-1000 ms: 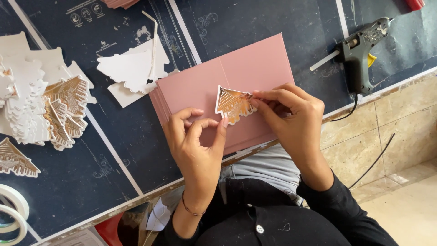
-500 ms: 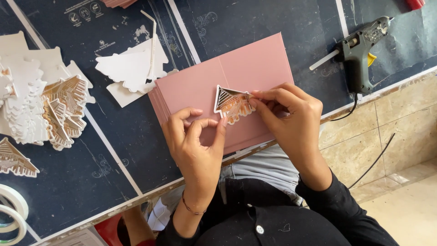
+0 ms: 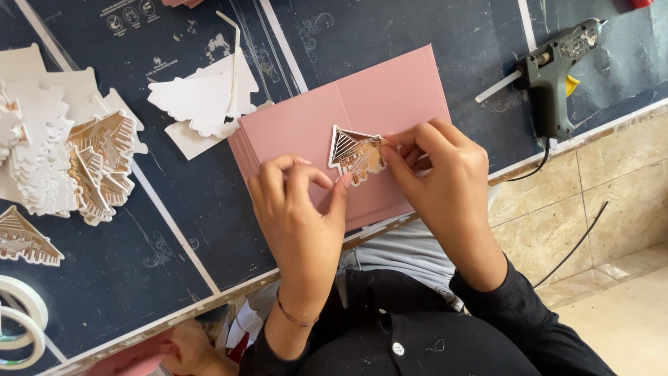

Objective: Applying hot glue to decorative paper cutouts and precisely attaching them to the covers of pink folders as part of a manual assembly process.

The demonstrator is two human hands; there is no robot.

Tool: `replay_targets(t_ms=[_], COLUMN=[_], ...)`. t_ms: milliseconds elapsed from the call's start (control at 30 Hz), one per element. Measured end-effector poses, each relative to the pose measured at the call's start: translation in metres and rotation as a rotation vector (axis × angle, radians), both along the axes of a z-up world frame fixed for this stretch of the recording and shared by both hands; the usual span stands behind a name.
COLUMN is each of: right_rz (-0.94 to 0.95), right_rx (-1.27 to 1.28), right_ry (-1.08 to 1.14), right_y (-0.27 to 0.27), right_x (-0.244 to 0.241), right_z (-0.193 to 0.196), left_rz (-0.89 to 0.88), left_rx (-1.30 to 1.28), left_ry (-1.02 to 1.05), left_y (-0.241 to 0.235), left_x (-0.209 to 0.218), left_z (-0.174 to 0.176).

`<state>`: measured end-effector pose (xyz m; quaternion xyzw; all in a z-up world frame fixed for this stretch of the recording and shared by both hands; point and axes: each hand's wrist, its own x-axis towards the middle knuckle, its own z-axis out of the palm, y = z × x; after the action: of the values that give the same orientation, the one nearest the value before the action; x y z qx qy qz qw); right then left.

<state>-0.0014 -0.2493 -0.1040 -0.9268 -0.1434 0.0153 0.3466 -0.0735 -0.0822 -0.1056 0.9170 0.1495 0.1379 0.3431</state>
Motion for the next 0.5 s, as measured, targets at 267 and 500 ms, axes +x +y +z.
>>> replay_targets(t_ms=[267,500], right_rz=[0.069,-0.138], right_rx=[-0.062,-0.010], right_ry=[-0.054,-0.118], right_y=[-0.016,-0.041], right_x=[0.005,0.008], right_z=[0.031,0.022], left_rz=[-0.113,-0.603], left_rx=[0.178,0.560], left_ry=[-0.130,0.038], left_y=[0.011,-0.008], left_x=[0.024,0.098], left_z=[0.099,0.001])
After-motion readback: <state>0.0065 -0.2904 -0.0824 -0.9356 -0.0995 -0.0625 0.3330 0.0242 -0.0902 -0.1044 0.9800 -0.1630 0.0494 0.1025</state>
